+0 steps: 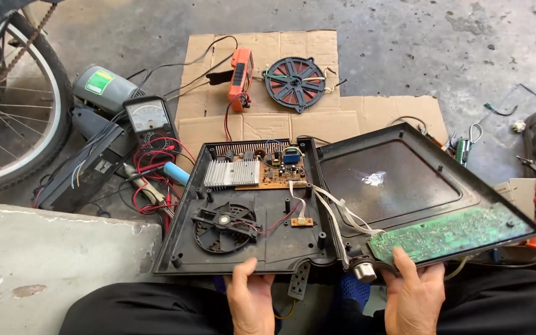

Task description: Disassembling an induction cooker and installing or adjusting the heating coil using a power drill.

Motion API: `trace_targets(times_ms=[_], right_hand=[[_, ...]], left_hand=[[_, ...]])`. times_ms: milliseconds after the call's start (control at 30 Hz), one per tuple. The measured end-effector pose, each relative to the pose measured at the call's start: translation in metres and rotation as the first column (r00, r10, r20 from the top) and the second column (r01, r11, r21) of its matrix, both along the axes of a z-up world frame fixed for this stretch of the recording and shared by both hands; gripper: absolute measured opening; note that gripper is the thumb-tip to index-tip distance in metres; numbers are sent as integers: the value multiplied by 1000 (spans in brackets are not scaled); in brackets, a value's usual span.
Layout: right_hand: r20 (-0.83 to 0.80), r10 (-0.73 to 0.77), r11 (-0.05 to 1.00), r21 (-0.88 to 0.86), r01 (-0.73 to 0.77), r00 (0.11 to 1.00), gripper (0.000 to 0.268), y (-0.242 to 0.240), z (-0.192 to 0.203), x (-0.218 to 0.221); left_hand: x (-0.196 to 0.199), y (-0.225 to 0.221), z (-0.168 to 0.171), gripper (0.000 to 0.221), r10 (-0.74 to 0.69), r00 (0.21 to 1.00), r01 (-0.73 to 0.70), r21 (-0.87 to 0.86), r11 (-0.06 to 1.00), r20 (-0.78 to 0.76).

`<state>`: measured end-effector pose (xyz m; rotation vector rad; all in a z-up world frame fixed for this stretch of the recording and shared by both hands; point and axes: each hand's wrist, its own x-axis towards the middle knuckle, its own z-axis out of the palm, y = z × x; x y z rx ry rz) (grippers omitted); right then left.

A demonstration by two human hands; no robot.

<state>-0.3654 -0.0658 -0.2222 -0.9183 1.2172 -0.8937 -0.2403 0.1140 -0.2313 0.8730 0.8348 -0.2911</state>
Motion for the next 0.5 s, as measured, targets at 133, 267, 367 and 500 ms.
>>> trace_targets(times_ms=[133,267,367,500], right_hand=[[114,-23,999,44,18,993,51,-4,-30,-15],[192,21,998,57,-33,981,56,-12,-17,-15],[258,38,998,46,-51,965,64,-19,-18,-5],[296,38,995,79,-64,954,68,-34,-31,13]], left_hand=[[-15,9,-25,45,-53,997,51,-42,998,-52],[-17,4,-4,53,-64,997,63,-25,998,-44],[-10,-9,-1,59,-50,997,47,-63,997,-51],[-4,-24,-1,51,-58,998,55,-107,993,-29]])
